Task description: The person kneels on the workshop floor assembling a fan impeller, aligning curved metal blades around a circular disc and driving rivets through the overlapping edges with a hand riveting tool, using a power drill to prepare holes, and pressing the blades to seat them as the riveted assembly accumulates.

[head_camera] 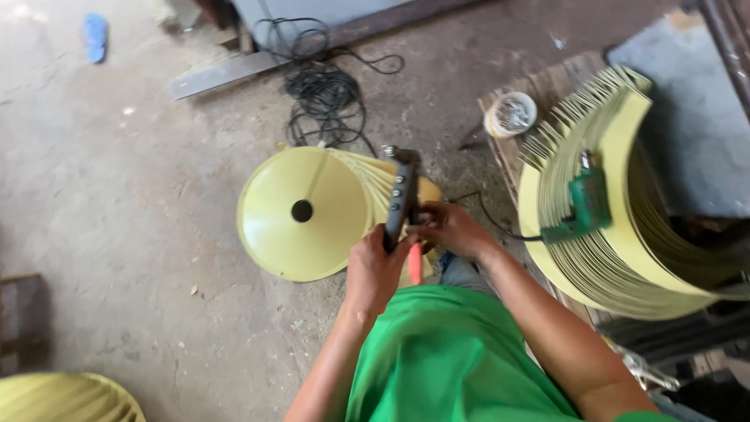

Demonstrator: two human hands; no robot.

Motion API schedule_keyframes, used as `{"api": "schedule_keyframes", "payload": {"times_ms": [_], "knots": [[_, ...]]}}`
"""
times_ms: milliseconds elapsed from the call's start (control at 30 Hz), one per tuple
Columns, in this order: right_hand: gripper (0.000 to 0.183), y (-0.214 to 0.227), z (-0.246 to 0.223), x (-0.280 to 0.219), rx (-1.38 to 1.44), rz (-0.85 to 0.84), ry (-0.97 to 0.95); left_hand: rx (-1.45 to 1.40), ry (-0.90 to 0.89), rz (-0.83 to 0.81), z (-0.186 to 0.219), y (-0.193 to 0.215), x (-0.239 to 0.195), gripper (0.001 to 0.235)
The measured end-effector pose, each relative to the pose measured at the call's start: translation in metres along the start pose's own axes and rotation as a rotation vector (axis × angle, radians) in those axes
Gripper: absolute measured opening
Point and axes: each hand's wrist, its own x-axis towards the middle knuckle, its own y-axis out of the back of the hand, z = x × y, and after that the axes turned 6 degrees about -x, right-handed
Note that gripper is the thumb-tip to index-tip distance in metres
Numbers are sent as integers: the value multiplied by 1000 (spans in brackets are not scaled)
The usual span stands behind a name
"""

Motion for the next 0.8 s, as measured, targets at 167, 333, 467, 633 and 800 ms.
{"api": "schedule_keyframes", "payload": {"times_ms": [167,333,467,633,800], "knots": [[75,21,-30,-23,85,169,34,23,-16,-40,5,-55,18,28],[61,99,22,-9,-118,402,-48,174,-69,-215,15,-122,49,38],[59,201,41,40,-272,629,-317,187,-140,-195,2,-148,51,61],[68,327,130,154,-706,778,-614,271,142,-216,-126,-167,6,51],[84,354,153,214,-883,991,-587,423,464,-153,-311,-167,-107,67]]}}
